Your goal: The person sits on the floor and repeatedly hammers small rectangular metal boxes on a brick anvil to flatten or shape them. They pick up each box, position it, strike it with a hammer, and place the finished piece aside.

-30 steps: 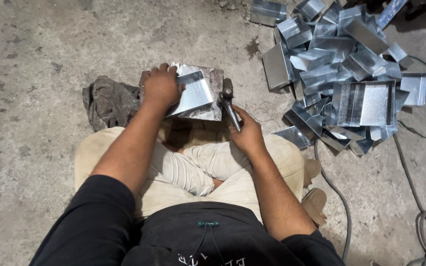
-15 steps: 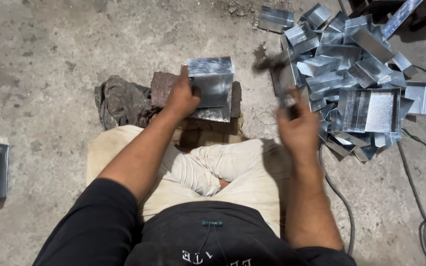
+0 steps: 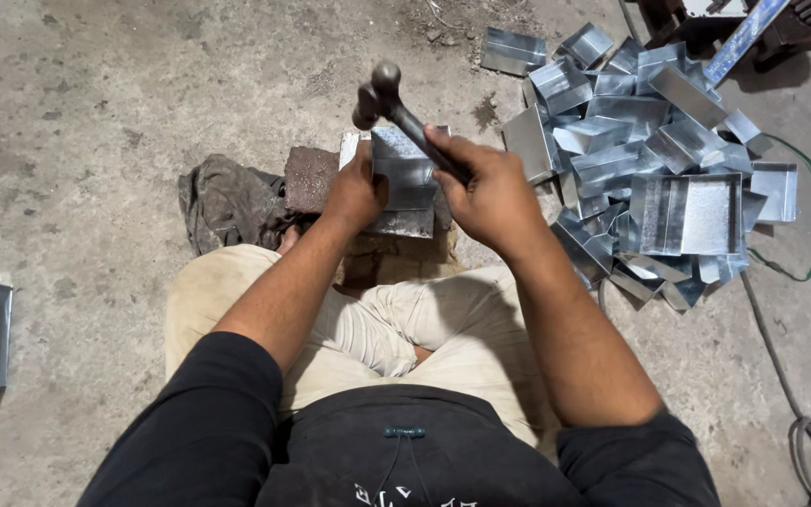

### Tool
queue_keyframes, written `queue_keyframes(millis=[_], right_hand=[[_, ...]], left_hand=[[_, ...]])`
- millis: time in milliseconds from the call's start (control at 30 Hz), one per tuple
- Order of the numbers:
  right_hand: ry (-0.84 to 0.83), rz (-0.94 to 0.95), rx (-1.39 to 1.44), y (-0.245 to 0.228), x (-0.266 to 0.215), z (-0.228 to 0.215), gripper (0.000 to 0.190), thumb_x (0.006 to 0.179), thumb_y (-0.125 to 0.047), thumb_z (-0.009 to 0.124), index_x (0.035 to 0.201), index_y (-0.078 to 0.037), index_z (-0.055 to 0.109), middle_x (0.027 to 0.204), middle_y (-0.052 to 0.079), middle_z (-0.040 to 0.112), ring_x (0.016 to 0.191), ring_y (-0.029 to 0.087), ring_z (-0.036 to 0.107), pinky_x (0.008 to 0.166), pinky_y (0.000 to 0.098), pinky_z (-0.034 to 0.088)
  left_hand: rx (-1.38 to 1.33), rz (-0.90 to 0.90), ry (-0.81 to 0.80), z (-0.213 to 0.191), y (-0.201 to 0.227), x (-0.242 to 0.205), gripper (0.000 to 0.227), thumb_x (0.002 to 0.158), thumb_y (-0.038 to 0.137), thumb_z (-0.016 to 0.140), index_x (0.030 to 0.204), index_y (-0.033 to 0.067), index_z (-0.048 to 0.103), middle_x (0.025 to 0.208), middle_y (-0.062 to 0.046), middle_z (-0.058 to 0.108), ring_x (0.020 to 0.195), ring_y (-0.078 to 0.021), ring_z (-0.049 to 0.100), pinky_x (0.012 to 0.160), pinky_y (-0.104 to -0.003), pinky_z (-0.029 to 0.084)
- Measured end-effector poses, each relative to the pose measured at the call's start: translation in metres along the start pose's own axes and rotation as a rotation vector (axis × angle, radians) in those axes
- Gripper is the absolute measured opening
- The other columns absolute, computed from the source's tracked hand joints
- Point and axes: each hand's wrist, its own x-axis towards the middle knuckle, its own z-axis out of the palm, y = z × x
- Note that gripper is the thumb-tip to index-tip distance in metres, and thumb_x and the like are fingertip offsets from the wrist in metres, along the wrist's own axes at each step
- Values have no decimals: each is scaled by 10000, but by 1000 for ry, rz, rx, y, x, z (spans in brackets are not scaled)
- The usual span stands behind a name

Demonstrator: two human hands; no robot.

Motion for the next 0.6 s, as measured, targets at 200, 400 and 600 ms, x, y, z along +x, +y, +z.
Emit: queue_keyframes(millis=[200, 400, 600], right_hand=[[491, -101, 296, -28, -12, -25, 350, 991, -29, 724, 1335, -81, 683, 1052, 117, 744, 848, 143, 710, 703, 282, 599], [555, -289, 332, -9, -13, 13, 422, 1051, 37, 660, 1454, -79, 604, 1234, 140, 728, 1030, 208, 736, 980, 332, 604], [233, -14, 179, -7, -13, 12, 482, 912, -32, 722, 1374, -153, 661, 1208, 175, 746, 1050, 307, 767, 930, 360, 603]], left_hand=[[31, 102, 48, 2, -4, 2, 506, 898, 79, 645, 1315, 49, 361, 1048, -274, 666, 896, -499, 669, 758, -575, 537], [37, 59, 29, 6, -8, 4, 515, 891, 80, 653, 1330, 45, 386, 1069, -281, 676, 939, -498, 672, 791, -571, 538], [51, 102, 85, 18, -31, 9, 688, 898, 98, 653, 1492, -85, 358, 1125, -343, 664, 1002, -518, 660, 866, -553, 545]])
